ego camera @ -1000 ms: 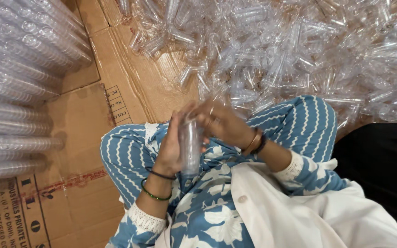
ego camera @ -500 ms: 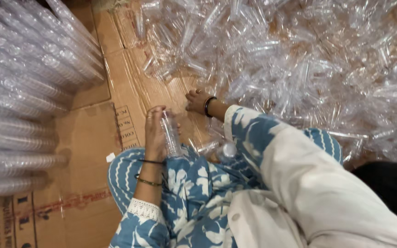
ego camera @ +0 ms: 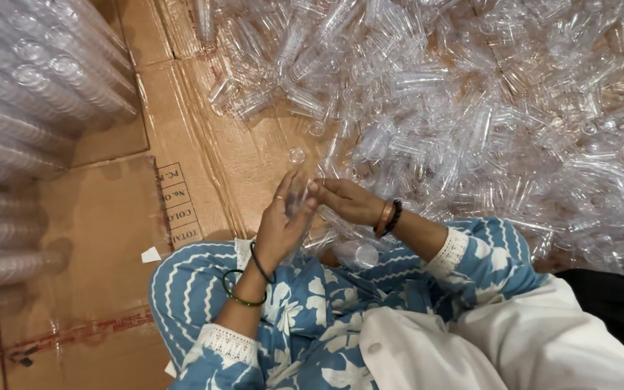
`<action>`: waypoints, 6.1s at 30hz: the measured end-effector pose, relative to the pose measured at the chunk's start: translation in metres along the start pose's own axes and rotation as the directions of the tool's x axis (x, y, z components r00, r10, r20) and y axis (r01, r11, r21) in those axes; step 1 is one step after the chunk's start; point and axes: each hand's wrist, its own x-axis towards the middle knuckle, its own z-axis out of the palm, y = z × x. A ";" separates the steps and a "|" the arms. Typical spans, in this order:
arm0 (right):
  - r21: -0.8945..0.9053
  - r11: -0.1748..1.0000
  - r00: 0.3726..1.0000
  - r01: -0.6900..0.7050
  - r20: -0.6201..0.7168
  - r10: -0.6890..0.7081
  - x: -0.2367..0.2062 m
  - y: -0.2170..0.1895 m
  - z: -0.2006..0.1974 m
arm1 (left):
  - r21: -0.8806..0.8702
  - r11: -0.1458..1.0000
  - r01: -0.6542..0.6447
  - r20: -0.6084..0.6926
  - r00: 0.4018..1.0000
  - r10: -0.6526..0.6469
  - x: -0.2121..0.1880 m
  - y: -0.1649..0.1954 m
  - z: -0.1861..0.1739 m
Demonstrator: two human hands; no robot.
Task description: The person sits on the floor and nests loose clear plastic cups one at a time into tall stacks, pressing each cup down into the stack, and places completed stacks with other finished stacks on the cardboard beside them.
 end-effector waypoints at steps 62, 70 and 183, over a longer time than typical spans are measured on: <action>-0.338 0.931 0.843 0.139 -0.452 -0.291 -0.197 -0.072 -0.009 | -0.881 -0.143 0.450 0.471 0.859 -0.200 -0.061 0.103 -0.022; -0.917 0.397 0.999 -0.051 -0.053 0.007 -0.147 -0.106 0.023 | -0.925 0.022 0.379 0.354 0.884 -0.307 -0.066 0.072 -0.030; 0.425 0.555 0.666 0.716 -0.653 -0.360 -0.131 -0.105 0.035 | -0.471 0.869 0.155 -0.087 0.972 -0.220 -0.073 0.142 0.027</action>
